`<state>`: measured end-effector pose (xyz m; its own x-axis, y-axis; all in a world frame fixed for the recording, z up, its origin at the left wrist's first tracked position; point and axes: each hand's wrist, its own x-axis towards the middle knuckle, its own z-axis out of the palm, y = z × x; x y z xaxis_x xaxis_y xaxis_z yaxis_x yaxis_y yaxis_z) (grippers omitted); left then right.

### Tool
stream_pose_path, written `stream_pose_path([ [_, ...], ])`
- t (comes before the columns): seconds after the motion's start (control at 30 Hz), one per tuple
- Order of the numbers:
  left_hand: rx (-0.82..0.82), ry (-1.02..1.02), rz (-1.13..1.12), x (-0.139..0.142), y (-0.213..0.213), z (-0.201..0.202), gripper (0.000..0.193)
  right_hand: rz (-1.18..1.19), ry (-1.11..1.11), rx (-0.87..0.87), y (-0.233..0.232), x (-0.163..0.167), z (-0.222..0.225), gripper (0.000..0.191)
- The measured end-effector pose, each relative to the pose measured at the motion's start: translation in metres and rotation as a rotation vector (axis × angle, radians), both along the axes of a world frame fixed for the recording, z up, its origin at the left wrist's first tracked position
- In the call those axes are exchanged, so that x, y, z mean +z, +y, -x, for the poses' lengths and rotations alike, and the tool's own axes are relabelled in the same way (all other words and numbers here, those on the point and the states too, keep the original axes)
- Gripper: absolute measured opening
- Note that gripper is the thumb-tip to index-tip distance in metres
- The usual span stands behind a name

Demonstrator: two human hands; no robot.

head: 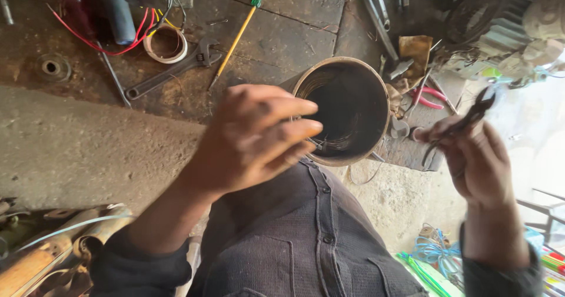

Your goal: The person uses pliers to pull, cut, and separate copper wire from a cylindrical container. They repeatedly reach into the container, extract wire segments, and place them back or aside while working at a cluttered workbench.

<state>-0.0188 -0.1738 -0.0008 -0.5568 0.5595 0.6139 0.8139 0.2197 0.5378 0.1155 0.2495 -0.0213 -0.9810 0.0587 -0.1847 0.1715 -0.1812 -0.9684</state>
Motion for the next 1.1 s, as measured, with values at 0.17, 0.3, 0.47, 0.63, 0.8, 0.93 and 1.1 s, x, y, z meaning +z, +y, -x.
stream_pose_path([
  [0.17,-0.073,0.111,0.047,0.000,0.032,-0.006,0.030,-1.096,0.015,0.327,-0.058,0.084,0.016,0.019],
  [0.3,-0.078,0.095,0.115,-0.008,0.050,-0.011,0.046,-1.929,0.458,0.576,-0.102,0.135,0.040,0.026],
  [0.47,-0.037,0.169,0.046,-0.021,0.051,-0.010,0.047,-2.554,0.767,0.946,-0.138,0.161,0.077,0.036],
  [0.63,-0.022,0.171,0.040,-0.027,0.053,-0.011,0.049,-2.669,0.892,1.186,-0.156,0.171,0.090,0.043],
  [0.8,0.002,0.169,0.031,-0.028,0.053,-0.012,0.047,-2.697,0.994,1.297,-0.158,0.169,0.096,0.048],
  [0.93,0.010,0.157,0.005,-0.028,0.052,-0.013,0.045,-2.559,0.925,1.243,-0.157,0.167,0.100,0.047],
  [1.1,0.052,0.175,-0.058,-0.030,0.058,-0.010,0.044,-2.489,0.982,1.284,-0.151,0.161,0.110,0.047],
])
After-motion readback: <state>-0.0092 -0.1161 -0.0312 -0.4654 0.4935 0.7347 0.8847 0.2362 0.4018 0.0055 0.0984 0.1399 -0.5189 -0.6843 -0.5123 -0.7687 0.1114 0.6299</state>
